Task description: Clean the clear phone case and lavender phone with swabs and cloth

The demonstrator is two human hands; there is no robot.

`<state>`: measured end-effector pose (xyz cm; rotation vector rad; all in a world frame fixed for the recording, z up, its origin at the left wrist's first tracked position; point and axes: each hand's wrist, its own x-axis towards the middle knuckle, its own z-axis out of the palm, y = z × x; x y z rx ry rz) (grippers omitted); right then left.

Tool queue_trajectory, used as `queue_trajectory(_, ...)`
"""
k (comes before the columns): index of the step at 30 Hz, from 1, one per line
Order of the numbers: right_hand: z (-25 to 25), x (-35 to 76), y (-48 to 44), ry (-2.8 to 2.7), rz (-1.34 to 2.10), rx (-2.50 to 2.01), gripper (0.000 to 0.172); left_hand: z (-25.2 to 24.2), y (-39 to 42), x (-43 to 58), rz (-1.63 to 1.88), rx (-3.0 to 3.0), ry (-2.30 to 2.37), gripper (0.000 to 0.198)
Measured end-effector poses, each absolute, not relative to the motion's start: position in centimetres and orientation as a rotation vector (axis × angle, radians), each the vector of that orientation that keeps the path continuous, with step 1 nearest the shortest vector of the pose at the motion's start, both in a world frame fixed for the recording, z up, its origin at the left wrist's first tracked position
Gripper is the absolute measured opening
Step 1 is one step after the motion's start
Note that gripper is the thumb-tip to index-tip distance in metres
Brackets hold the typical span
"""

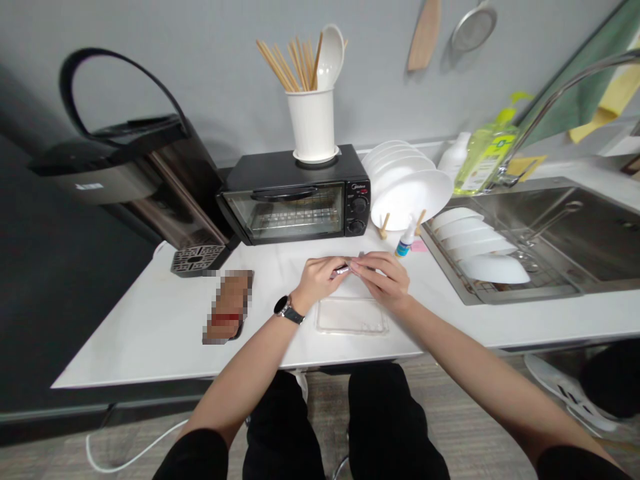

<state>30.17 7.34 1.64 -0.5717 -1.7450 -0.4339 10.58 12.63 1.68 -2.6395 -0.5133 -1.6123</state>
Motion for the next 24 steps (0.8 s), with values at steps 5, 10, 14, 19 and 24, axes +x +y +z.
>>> queue_trajectory(5,1.6,29.0,6.7,-1.785,-0.438,-0.513,0.051,0.9,13.0,10.8,-1.484,-2.6,-0.449,0.017)
queue_trajectory(10,1.2,28.8,6.7,-1.792,-0.422,-0.515,0.055,0.8,12.9,11.1,-1.529,-2.601,-0.408,0.018)
queue_trajectory(14,1.3,29.5,7.0,-1.774,-0.412,-0.547,0.058,1.2,12.5,10.9,-1.602,-2.623,-0.485,0.013)
queue_trajectory(19,1.8,30.4,7.7,-1.718,-0.428,-0.593,0.057,1.7,12.4,10.5,-1.811,-2.567,-0.575,0.014)
queue_trajectory(24,1.8,30.7,7.9,-1.704,-0.427,-0.615,0.054,1.8,12.5,10.6,-1.883,-2.573,-0.552,0.012)
